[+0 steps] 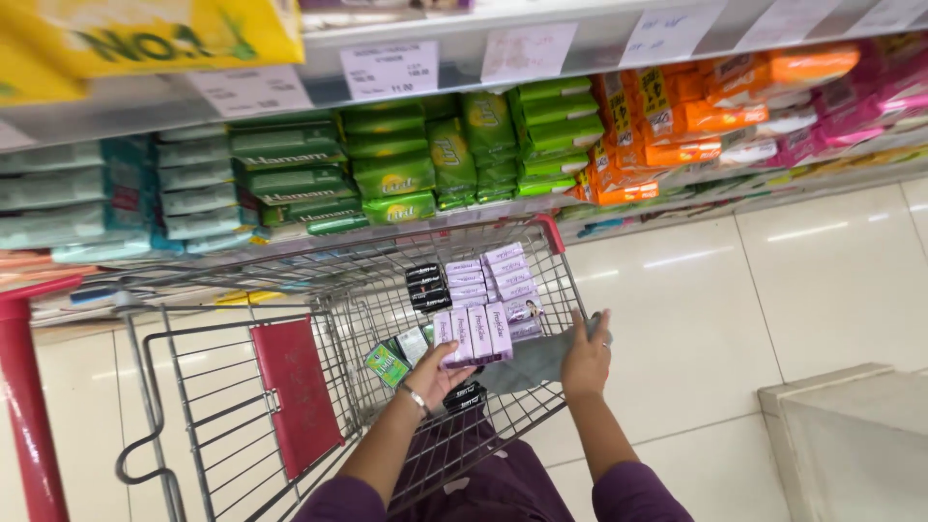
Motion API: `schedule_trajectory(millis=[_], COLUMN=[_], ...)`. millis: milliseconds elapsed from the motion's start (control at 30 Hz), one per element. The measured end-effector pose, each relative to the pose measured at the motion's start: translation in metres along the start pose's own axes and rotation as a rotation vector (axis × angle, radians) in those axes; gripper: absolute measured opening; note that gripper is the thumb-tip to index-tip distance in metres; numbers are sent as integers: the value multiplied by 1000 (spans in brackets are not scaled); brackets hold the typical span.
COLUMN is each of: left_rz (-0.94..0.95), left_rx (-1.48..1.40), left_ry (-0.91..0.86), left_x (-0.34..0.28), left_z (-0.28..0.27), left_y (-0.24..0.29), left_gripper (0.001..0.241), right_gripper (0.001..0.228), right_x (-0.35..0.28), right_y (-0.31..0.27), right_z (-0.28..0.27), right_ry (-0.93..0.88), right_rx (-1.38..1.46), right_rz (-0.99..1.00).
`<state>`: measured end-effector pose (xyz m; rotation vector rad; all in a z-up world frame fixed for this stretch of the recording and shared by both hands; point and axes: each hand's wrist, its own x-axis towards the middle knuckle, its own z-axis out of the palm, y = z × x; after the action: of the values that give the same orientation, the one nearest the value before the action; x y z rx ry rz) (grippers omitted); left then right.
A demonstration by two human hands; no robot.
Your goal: Wiping soap boxes with a cloth and organizing them on store shelves.
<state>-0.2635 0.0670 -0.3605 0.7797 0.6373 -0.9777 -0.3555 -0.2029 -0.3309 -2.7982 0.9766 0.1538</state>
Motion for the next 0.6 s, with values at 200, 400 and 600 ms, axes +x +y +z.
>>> schedule_trajectory(millis=[200, 400, 600], left_rz=[31, 136, 254], left_rx=[-132, -235, -207], left_ry=[-321, -646, -526], left_x=[-33, -99, -167], left_z=[-16, 4, 45], left_y=[-1, 34, 61], left_gripper=[54, 71, 68], right_gripper=[78, 55, 45], right_x=[-10, -62, -109], right_y=[-17, -83, -135], right_z=[-53, -158, -207], right_ry=[263, -223, -144], right_rx=[591, 1587, 1295], right_rz=[-164, -75, -689])
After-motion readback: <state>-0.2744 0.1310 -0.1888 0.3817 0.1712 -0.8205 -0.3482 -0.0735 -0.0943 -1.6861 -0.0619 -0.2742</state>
